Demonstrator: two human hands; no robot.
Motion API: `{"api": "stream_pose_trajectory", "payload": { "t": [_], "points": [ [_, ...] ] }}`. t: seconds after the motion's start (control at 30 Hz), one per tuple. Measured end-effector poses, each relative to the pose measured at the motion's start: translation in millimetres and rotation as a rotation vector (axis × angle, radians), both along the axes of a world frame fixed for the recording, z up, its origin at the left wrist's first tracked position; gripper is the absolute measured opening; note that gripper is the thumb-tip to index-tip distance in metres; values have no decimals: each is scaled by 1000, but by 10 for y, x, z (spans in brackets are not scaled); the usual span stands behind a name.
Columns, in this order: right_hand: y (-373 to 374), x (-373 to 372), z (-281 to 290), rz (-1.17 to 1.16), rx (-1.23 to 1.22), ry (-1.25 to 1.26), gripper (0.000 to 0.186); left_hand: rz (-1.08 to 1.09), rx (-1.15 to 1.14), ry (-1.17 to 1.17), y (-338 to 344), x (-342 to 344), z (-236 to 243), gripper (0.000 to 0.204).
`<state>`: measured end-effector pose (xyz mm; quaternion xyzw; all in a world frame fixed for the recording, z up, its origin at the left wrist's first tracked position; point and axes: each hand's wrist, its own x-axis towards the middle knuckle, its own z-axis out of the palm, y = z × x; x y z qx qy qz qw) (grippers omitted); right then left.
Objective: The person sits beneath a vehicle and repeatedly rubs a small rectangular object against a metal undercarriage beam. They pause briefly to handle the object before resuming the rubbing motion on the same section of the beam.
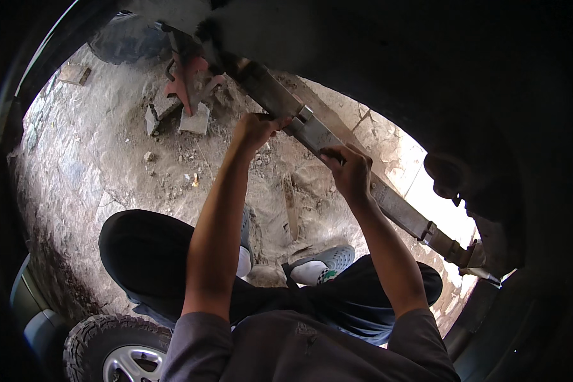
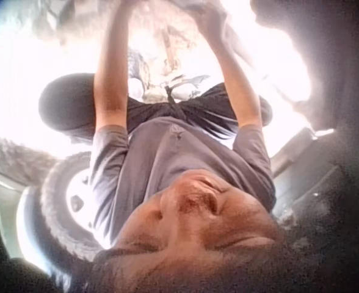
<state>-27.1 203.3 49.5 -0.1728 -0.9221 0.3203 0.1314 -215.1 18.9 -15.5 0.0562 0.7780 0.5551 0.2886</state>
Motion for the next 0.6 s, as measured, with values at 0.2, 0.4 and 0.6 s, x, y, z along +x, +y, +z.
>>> {"api": "stream_pose_trajectory", "payload": {
  "t": [0.2,0.4,0.6],
  "points": [
    [-201,-562,57,58,90,69,19,-28,-18,59,16,-22,-36,55],
    [-5,-341,3,79,87,89,20,2,-11,37,32,-69,-158,58],
    [153,40,65,61,34,20,18,48,-90,47,70,52,1,58]
  ]
}}
